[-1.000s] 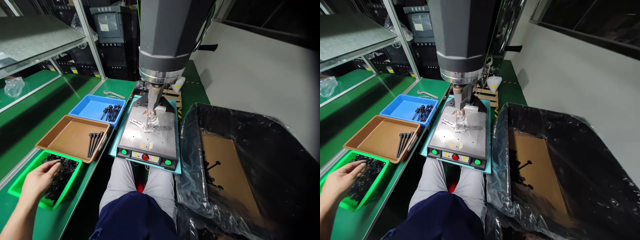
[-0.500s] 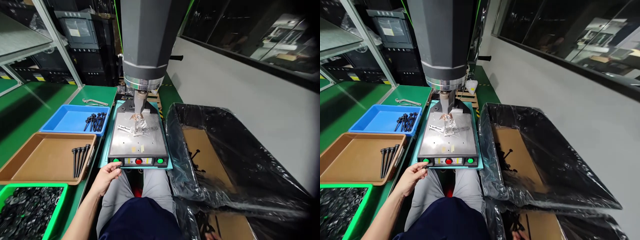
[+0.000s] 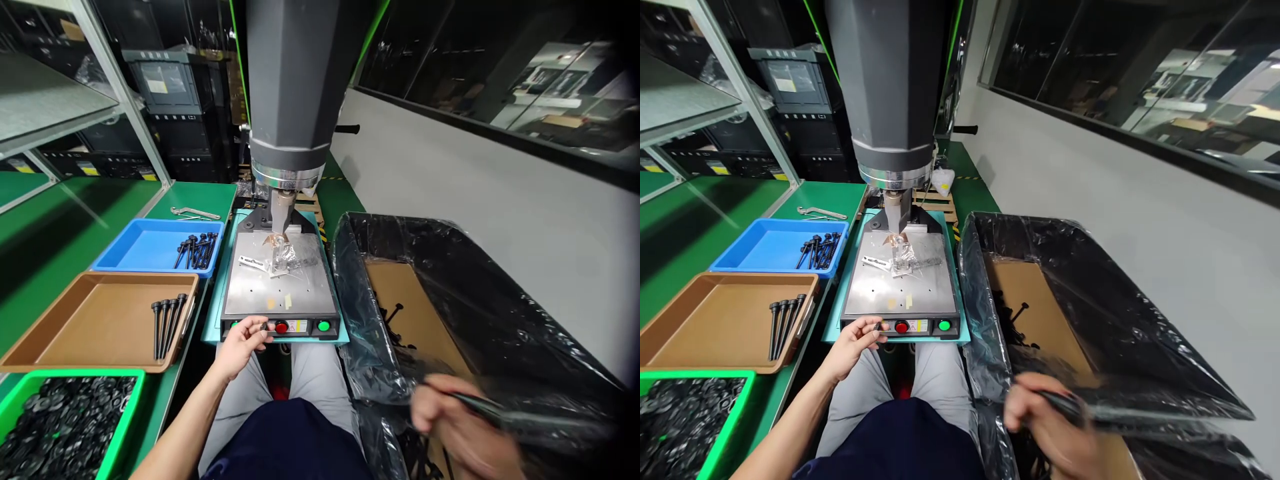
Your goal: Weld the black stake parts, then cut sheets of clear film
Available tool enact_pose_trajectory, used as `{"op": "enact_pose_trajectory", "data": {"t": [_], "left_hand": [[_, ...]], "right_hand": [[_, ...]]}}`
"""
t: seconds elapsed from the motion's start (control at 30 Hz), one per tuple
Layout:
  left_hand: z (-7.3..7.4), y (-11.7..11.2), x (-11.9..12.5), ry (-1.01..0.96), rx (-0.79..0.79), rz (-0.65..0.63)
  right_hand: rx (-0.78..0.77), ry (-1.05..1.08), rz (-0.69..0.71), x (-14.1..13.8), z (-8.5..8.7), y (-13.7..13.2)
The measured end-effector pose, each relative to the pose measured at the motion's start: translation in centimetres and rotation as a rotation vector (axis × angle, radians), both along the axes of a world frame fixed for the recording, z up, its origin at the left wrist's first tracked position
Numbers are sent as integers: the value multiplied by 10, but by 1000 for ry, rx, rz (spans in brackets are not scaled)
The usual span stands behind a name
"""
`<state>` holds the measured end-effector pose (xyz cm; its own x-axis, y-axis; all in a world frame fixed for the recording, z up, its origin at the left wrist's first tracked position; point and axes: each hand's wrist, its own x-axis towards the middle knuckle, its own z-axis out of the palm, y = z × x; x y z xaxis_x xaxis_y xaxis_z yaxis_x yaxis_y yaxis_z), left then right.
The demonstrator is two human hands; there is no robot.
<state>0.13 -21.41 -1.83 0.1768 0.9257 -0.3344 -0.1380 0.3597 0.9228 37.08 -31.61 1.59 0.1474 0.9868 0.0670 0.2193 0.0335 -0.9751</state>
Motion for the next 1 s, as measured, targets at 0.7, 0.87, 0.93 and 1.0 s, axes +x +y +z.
{"op": "enact_pose_trajectory", "data": {"t": [0.7, 0.87, 0.93, 1.0], "left_hand": [[5, -30, 4, 61, 142, -44], [9, -27, 10, 274, 331, -112], [10, -27, 13, 298, 339, -107], [9, -27, 17, 293, 320, -83]], "right_hand": [[-196, -137, 674, -164, -51, 72], [-225, -80, 581, -166, -43, 72], [-228, -54, 548, -166, -41, 73], [-220, -37, 531, -166, -39, 74]]}}
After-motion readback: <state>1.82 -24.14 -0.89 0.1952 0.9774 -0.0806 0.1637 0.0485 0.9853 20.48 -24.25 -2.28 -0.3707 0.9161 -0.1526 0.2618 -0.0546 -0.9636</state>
